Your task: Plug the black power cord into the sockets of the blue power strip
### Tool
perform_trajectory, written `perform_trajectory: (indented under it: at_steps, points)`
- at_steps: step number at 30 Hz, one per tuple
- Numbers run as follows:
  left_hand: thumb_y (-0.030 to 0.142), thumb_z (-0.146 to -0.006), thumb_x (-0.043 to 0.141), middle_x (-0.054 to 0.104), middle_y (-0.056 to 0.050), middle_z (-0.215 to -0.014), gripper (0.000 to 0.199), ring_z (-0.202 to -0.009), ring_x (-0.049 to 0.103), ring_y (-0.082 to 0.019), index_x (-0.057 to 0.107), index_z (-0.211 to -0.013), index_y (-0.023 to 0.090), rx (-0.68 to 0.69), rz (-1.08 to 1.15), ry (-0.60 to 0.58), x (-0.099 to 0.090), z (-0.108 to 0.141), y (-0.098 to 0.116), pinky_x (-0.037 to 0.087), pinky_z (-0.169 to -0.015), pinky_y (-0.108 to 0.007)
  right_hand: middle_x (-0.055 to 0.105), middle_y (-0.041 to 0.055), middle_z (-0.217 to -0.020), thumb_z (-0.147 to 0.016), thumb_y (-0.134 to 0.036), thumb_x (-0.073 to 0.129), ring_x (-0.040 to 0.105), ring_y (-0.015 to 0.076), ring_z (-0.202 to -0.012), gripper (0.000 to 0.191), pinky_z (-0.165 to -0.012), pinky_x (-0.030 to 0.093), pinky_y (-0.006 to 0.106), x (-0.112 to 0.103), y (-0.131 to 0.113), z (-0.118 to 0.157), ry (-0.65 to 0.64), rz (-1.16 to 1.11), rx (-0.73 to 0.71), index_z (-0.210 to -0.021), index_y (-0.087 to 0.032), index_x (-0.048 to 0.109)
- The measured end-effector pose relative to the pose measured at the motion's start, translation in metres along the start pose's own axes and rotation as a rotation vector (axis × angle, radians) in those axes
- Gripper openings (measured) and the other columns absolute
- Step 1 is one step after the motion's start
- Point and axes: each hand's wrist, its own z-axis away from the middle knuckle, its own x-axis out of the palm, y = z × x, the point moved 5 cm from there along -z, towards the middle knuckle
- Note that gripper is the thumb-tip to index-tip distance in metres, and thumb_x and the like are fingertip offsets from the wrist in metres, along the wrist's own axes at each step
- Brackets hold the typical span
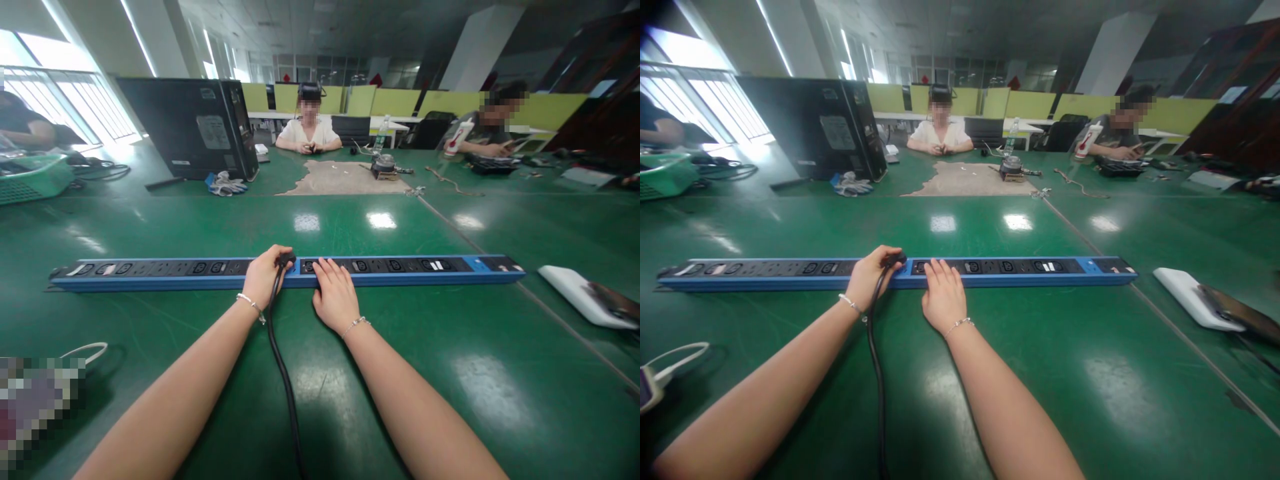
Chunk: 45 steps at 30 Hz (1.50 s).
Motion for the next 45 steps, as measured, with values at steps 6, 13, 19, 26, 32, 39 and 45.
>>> perform_trajectory:
  at_steps: [6,13,19,26,32,39,45]
  points:
    - [0.021,-0.08,0.053,0.068,-0.006,-0.1,0.025,-0.091,0.063,-0.018,0.06,-0.104,0.019,0.056,-0.075,0.011,-0.001,0.003,0.013,0.049,-0.082,-0.031,0.04,0.007,-0.142,-0.079,-0.017,0.046,0.029,0.0209,-0.133,0.054,-0.112,0.016,0.039,-0.002,0.0,0.001,0.005,-0.01,-0.005,-0.133,-0.013,0.043]
    - [0.022,-0.082,0.051,0.067,-0.005,-0.109,0.025,-0.1,0.061,-0.017,0.06,-0.105,0.021,0.108,-0.139,-0.007,0.002,0.008,0.013,0.048,-0.09,-0.031,0.04,0.0068,-0.142,-0.079,-0.017,0.045,0.029,0.0207,-0.133,0.054,-0.112,0.016,0.039,-0.001,0.0,0.001,0.006,-0.015,-0.002,-0.132,-0.013,0.043]
    - [0.022,-0.084,0.049,0.064,-0.003,-0.116,0.025,-0.104,0.06,-0.016,0.061,-0.105,0.022,0.18,-0.173,0.025,0.007,0.017,0.011,0.047,-0.091,-0.03,0.04,0.0072,-0.142,-0.079,-0.017,0.046,0.029,0.0208,-0.133,0.053,-0.112,0.017,0.04,-0.002,0.0,0.0,0.0,-0.026,0.005,-0.132,-0.013,0.044]
    - [0.023,-0.084,0.048,0.066,-0.002,-0.114,0.025,-0.101,0.061,-0.017,0.062,-0.104,0.025,0.228,-0.247,0.022,0.005,0.019,0.009,0.048,-0.086,-0.031,0.042,0.0082,-0.14,-0.079,-0.018,0.045,0.031,0.0215,-0.132,0.053,-0.112,0.017,0.042,-0.002,-0.002,-0.001,0.016,-0.061,0.034,-0.132,-0.012,0.044]
    - [0.014,-0.082,0.041,0.063,-0.005,-0.119,0.032,-0.113,0.055,-0.019,0.06,-0.107,0.022,0.207,-0.185,0.004,0.006,0.022,0.004,0.042,-0.096,-0.037,0.033,0.0066,-0.146,-0.084,-0.021,0.041,0.03,0.0168,-0.133,0.057,-0.109,0.025,0.035,0.002,-0.028,-0.011,-0.002,-0.185,-0.108,-0.139,-0.014,0.032]
    - [0.01,-0.073,0.042,0.066,-0.01,-0.11,0.044,-0.11,0.056,-0.021,0.045,-0.117,0.014,-0.067,-0.026,0.052,0.006,0.021,-0.011,0.042,-0.098,-0.042,0.04,0.0058,-0.142,-0.085,-0.026,0.043,0.037,0.0144,-0.128,0.054,-0.108,0.025,0.034,0.011,-0.042,-0.021,0.019,-0.192,-0.093,-0.138,-0.018,0.033]
    - [0.01,-0.073,0.041,0.065,-0.01,-0.111,0.045,-0.11,0.056,-0.021,0.044,-0.118,0.015,-0.041,-0.028,0.087,0.004,0.024,-0.014,0.041,-0.099,-0.042,0.053,0.0053,-0.131,-0.086,-0.029,0.046,0.047,0.0173,-0.119,0.038,-0.102,0.034,0.032,0.014,-0.038,-0.035,0.057,-0.129,-0.079,-0.123,-0.02,0.053]
